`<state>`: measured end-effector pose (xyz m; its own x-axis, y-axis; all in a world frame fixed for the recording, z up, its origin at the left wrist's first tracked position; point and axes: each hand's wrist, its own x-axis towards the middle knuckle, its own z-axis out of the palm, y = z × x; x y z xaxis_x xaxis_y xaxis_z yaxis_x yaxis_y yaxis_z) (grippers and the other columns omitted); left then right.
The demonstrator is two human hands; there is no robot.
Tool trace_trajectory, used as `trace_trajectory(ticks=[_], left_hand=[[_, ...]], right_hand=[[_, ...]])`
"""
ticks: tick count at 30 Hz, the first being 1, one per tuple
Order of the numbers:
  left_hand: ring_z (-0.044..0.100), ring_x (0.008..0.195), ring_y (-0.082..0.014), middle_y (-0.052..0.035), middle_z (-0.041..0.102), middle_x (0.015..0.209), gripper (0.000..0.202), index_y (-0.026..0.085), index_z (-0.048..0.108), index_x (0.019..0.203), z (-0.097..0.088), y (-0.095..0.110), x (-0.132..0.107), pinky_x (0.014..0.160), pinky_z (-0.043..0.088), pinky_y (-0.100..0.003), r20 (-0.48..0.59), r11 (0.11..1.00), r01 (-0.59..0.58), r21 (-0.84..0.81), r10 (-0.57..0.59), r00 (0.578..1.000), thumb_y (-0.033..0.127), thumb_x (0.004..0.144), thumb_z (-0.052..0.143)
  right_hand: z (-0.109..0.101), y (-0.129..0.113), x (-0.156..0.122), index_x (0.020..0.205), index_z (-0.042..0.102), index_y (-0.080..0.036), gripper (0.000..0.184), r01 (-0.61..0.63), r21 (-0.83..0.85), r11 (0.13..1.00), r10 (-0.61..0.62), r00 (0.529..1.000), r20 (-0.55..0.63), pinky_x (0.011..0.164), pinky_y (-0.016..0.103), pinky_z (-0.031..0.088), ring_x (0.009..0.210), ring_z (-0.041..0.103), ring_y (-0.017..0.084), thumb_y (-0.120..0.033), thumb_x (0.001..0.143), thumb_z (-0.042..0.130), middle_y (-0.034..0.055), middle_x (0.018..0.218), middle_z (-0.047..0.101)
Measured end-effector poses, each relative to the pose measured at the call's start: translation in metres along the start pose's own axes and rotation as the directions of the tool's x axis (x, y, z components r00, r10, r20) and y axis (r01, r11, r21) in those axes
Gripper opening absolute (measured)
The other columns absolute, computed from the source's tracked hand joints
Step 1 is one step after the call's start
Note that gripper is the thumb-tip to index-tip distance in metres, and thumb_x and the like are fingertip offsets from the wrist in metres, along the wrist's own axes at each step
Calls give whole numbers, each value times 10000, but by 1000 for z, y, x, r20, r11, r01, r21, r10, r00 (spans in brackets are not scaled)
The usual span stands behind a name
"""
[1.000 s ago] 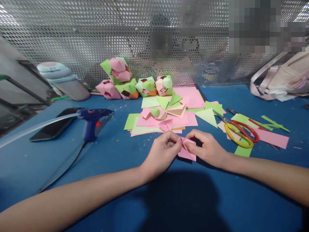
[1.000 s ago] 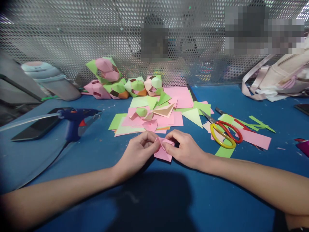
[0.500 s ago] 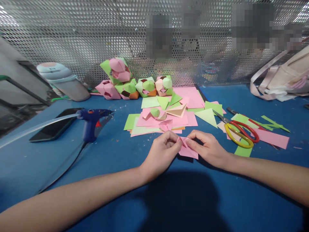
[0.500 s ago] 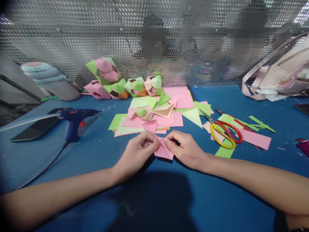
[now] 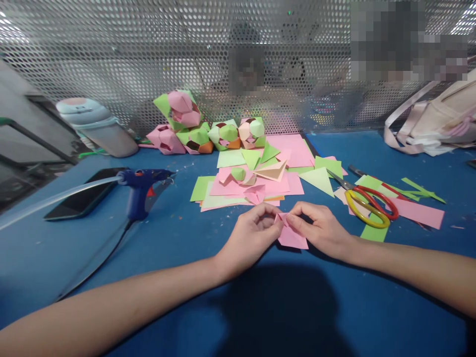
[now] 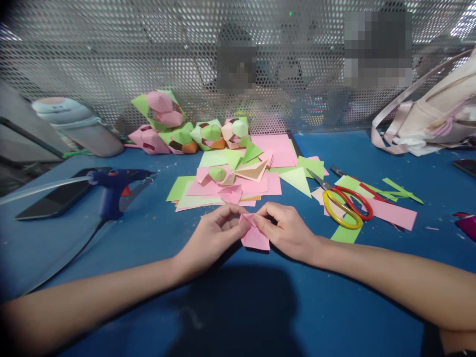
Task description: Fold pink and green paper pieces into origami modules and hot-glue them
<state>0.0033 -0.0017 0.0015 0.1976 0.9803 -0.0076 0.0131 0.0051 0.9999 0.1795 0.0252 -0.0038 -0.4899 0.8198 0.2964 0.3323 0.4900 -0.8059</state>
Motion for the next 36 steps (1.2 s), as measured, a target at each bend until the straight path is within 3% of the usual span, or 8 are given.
trace_trajectory(ticks=[9,19,28,36], left_hand=[[470,605,-89,18,542,662,167,141,588,784,-3,-4,0,540,377,-195,-40,990,2,144,4,999,304,805,619],[527,666,-116,-7,600,726,176,154,618,820,-3,-2,0,585,415,-212,-7,978,3,209,-2,1000,330,815,610],[609,738,-145,-24,688,769,149,162,688,776,-6,0,-1,681,471,-230,-22,951,-78,299,89,996,262,832,593],[595,764,-144,-26,665,797,141,167,673,783,-7,-1,0,714,458,-246,-68,930,-160,330,192,979,272,836,594]], right_hand=[[3,1,0,789,578,-163,119,56,5,998,-56,998,22,616,202,405,659,516,80,-209,890,534,-21,722,573],[5,7,-1,765,600,-162,132,146,-93,985,-151,987,-56,647,251,420,672,549,108,-180,880,539,0,704,602],[3,4,-1,741,616,-167,148,144,-94,985,-149,988,-48,646,259,436,666,563,117,-202,873,558,10,711,632],[2,5,0,774,637,-178,158,108,-91,990,-114,992,-58,653,250,444,679,575,117,-210,891,536,4,729,641]])
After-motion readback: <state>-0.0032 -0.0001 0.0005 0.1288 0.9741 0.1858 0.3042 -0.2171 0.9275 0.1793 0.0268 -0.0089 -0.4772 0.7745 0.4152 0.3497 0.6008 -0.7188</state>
